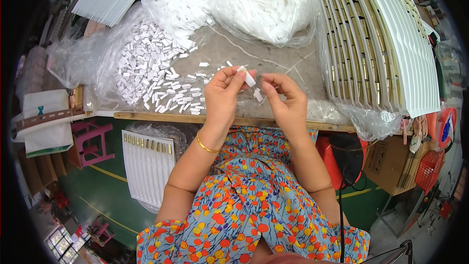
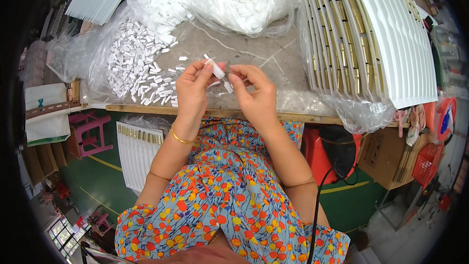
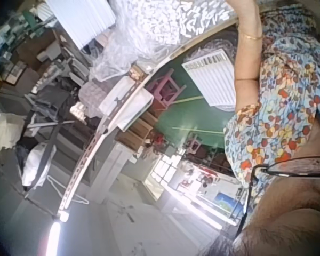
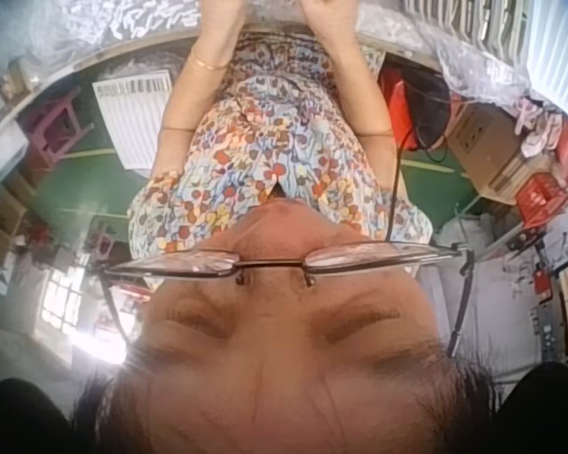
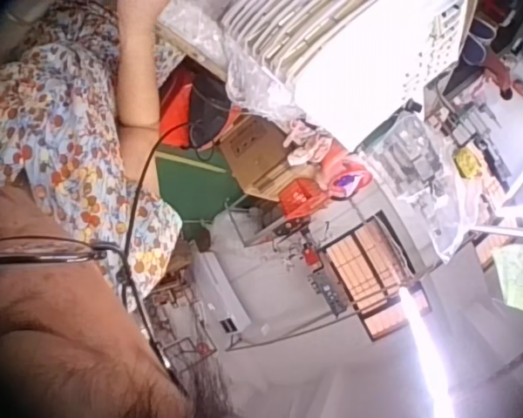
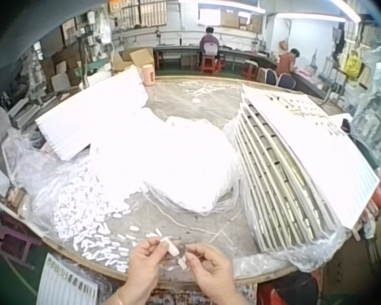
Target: The person assembles cosmetic container components by fitting white inserts into metal tubes, placing the assembled tubes into a tray, and joining small white plastic pieces together by hand.
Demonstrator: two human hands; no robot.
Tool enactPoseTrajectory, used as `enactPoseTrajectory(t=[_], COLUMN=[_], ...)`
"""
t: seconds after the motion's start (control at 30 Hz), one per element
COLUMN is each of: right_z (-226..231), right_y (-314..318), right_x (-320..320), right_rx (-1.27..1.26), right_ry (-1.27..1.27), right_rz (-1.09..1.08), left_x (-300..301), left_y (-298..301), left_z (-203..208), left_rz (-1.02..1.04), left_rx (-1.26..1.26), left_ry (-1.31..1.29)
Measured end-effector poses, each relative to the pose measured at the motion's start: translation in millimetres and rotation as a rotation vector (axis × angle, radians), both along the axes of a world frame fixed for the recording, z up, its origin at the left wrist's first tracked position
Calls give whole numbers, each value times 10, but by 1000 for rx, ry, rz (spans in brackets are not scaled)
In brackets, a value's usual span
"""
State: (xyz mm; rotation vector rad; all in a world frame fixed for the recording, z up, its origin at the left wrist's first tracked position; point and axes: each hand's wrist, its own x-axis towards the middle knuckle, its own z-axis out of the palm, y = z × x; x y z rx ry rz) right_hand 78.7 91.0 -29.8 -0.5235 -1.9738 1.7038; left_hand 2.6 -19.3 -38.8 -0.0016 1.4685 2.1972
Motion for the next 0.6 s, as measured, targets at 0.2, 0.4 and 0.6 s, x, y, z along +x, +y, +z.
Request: enactPoseTrajectory(t=[0.2,0.4,0.6], right_z=[-61,44,151], right_y=[-84,-53,10], right_x=[8,46,117], right_rx=[-102,153,291], right_ry=[-67,-6,48], right_rz=[120,81,117], left_x=[35,74,-110], left_y=[3,9,-113], left_z=[-12,-100,-97], left_rz=[-75,-143,-395], left_rx=[50,256,288], left_ry=[52,33,178])
